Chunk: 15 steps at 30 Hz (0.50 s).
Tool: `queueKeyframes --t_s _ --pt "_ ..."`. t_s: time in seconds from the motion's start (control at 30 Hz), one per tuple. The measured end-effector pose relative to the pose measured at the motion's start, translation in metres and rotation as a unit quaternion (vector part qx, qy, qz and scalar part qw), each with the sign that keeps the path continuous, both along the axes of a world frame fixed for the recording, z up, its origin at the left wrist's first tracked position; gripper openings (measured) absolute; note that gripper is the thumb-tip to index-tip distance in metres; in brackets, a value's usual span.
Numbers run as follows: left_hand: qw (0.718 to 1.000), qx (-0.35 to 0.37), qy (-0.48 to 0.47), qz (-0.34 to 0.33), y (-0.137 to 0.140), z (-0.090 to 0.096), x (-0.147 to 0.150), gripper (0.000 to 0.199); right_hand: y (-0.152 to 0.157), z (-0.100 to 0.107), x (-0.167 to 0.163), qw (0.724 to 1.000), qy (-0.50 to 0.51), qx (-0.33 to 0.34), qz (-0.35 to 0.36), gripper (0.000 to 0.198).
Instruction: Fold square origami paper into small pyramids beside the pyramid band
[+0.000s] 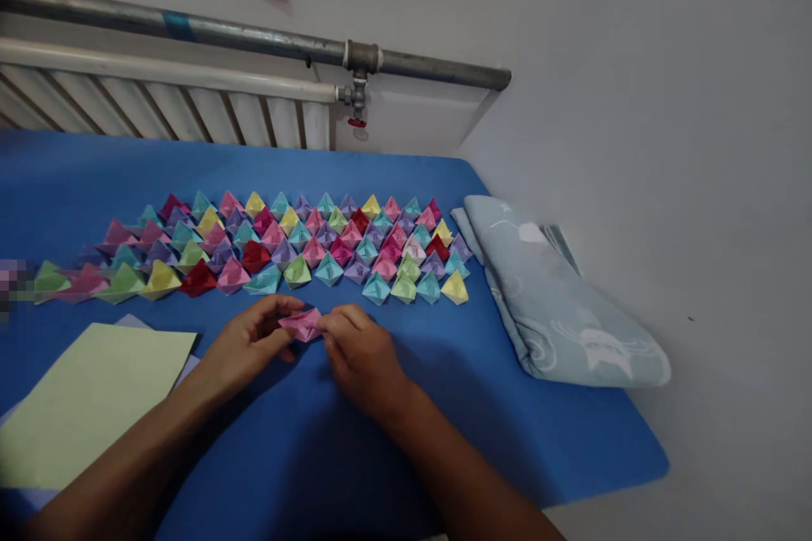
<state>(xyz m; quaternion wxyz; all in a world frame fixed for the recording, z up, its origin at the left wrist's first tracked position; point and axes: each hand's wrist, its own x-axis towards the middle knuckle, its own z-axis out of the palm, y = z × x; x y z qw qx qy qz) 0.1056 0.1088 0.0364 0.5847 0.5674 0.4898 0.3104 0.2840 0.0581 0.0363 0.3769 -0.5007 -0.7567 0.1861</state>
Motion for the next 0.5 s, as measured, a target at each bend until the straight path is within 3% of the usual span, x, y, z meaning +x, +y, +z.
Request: queueKeyframes --t_s 0.1,0.2,0.5 --pt "1.0 -0.002 -0.003 0.009 0.005 0.006 -0.006 0.038 0.0 0.002 0.002 1.0 0.0 0.005 0.01 0.024" --pt "0.999 0.039 0.006 0.012 0.009 0.009 -0.011 0.033 -0.001 0.003 0.002 0.999 -0.009 0.014 0.03 0.024" --pt "0.986 0.111 0.057 -0.115 0.008 0.004 -0.015 0.026 -0.004 0.004 0.002 0.997 -0.007 0.019 0.077 0.024"
